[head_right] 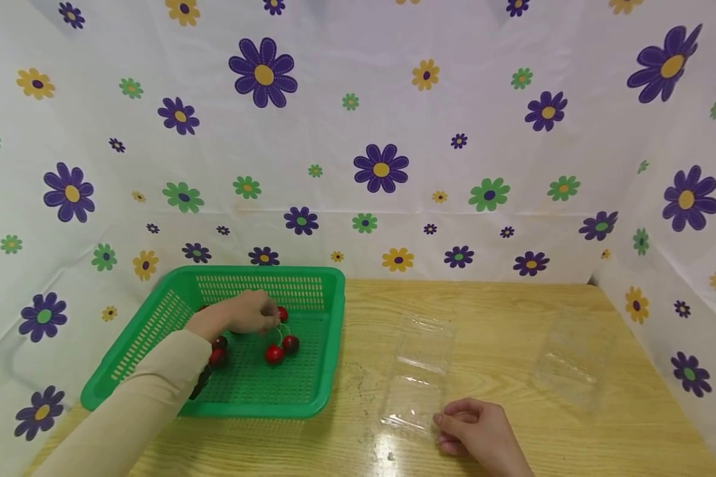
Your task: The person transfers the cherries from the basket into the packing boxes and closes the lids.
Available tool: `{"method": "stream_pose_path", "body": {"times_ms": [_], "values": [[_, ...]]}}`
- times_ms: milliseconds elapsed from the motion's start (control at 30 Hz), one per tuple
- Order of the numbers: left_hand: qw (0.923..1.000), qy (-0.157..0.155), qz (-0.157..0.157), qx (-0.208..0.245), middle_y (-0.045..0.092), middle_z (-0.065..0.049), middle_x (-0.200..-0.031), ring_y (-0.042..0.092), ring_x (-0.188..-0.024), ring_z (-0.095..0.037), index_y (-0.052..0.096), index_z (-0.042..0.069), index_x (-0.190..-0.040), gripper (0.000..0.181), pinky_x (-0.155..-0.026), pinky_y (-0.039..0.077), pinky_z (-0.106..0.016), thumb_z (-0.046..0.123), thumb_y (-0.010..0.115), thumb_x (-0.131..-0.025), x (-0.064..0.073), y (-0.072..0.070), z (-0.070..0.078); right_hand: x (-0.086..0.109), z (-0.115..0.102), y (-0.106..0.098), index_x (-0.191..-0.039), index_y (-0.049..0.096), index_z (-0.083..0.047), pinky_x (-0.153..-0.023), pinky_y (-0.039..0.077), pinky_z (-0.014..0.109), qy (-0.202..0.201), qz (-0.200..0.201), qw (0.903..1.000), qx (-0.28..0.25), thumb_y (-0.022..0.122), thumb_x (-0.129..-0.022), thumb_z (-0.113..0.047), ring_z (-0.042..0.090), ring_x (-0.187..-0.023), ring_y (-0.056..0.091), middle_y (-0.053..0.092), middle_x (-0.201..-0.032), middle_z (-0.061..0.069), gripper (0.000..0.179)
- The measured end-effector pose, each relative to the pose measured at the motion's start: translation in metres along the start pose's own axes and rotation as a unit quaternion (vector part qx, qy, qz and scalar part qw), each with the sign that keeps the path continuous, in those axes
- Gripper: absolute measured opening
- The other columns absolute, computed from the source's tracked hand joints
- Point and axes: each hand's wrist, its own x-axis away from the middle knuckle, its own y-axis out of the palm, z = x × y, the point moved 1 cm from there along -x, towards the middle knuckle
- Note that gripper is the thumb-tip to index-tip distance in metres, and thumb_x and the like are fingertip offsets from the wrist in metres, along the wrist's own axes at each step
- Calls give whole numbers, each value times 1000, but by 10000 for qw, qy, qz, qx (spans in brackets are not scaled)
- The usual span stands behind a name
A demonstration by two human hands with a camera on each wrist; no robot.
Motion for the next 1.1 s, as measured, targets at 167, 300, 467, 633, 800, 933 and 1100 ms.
{"method": "stream_pose_path", "body": {"times_ms": [167,300,467,633,800,933,1100], "values": [[9999,87,10,78,65,-4,-83,52,-68,-15,71,5,-90,15,-59,42,-26,10,60,-98,6,-2,4,0,2,1,-120,60,10,-68,64,32,15,-134,9999,-78,75,-94,-21,19,-74,76,77,-86,7,44],[9999,118,-11,76,63,-3,-79,49,-65,-14,69,5,-84,16,-58,40,-25,8,60,-97,7,-1,6,3,3,2,-123,58,7,-68,63,31,107,-278,9996,27,77,-92,-30,19,-74,76,77,-86,8,52],[9999,117,4,43,68,-5,-85,54,-70,-16,74,3,-96,14,-61,45,-26,9,61,-96,9,-2,6,3,5,4,-119,59,7,-72,64,30,169,-577,9981,-115,77,-92,-23,18,-78,76,76,-88,7,44],[9999,152,11,10,64,-1,-77,51,-66,-15,74,4,-92,15,-58,42,-26,10,61,-96,11,-4,8,1,2,3,-116,61,8,-74,64,31,317,-539,9972,-408,74,-93,-14,19,-80,76,76,-89,8,34],[9995,270,150,15,57,1,-67,45,-58,-12,72,5,-80,18,-53,37,-25,8,60,-94,14,-9,12,2,-1,2,-121,60,13,-76,63,31,337,-369,9976,-487,73,-94,-10,19,-81,76,76,-91,8,37],[9973,603,391,-136,60,0,-66,46,-57,-10,73,4,-79,17,-53,39,-23,5,62,-91,19,-14,17,2,-1,1,-125,58,14,-78,63,32,445,-255,9950,-860,73,-93,-7,19,-82,76,76,-93,8,41],[9929,945,656,-316,63,-1,-69,48,-58,-10,75,2,-83,15,-54,42,-21,3,62,-91,27,-19,26,2,0,3,-131,54,16,-77,64,31,572,138,9881,-1419,74,-90,-1,21,-82,76,75,-92,10,49]]}}
